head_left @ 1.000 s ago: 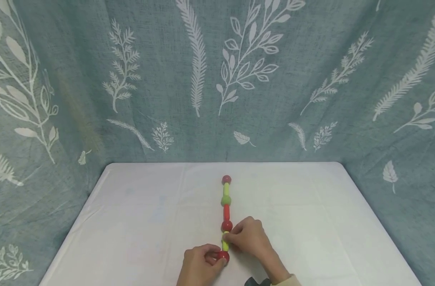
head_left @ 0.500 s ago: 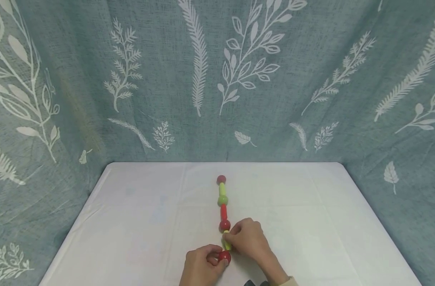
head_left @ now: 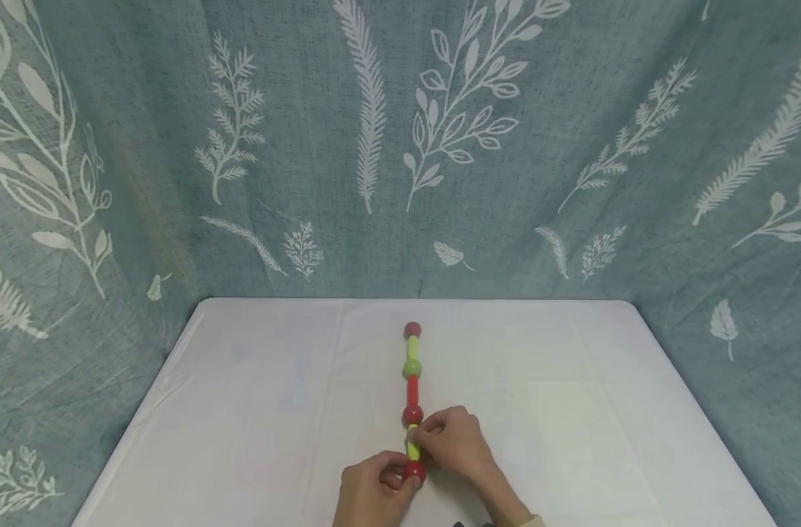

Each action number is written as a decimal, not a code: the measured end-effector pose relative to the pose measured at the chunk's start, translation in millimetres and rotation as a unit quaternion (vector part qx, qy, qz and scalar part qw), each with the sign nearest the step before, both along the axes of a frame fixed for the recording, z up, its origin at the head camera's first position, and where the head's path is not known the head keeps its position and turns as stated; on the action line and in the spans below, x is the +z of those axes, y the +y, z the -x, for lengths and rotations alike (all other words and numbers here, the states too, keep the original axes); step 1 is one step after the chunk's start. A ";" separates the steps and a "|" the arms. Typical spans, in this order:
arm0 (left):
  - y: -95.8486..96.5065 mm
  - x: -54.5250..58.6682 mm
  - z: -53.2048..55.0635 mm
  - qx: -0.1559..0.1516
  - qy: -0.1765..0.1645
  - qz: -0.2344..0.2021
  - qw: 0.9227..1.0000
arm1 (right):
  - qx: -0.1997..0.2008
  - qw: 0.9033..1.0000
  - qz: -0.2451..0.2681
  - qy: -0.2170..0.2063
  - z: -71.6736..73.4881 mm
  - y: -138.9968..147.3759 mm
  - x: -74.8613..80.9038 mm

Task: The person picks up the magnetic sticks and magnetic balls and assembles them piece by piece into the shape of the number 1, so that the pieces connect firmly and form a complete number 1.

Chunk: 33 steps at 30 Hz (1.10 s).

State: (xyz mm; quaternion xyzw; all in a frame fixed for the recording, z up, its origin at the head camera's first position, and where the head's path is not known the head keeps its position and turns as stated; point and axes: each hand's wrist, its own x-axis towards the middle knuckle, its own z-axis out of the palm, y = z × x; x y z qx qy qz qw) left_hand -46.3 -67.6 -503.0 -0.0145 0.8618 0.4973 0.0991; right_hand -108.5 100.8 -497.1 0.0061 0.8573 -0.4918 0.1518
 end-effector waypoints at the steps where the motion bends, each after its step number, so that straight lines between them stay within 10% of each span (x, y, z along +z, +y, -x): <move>1: 0.1 -0.2 -0.2 0.002 0.003 0.000 1.000 | -0.002 1.000 0.004 0.000 -0.2 0.4 -0.9; 22: 2.8 -0.3 -2.9 0.016 -0.005 0.018 1.000 | 0.004 1.000 0.004 0.000 -0.4 2.4 1.7; 33: 1.7 -0.6 -2.1 0.017 0.009 0.014 1.000 | -0.042 0.996 -0.067 0.044 22.6 8.4 4.9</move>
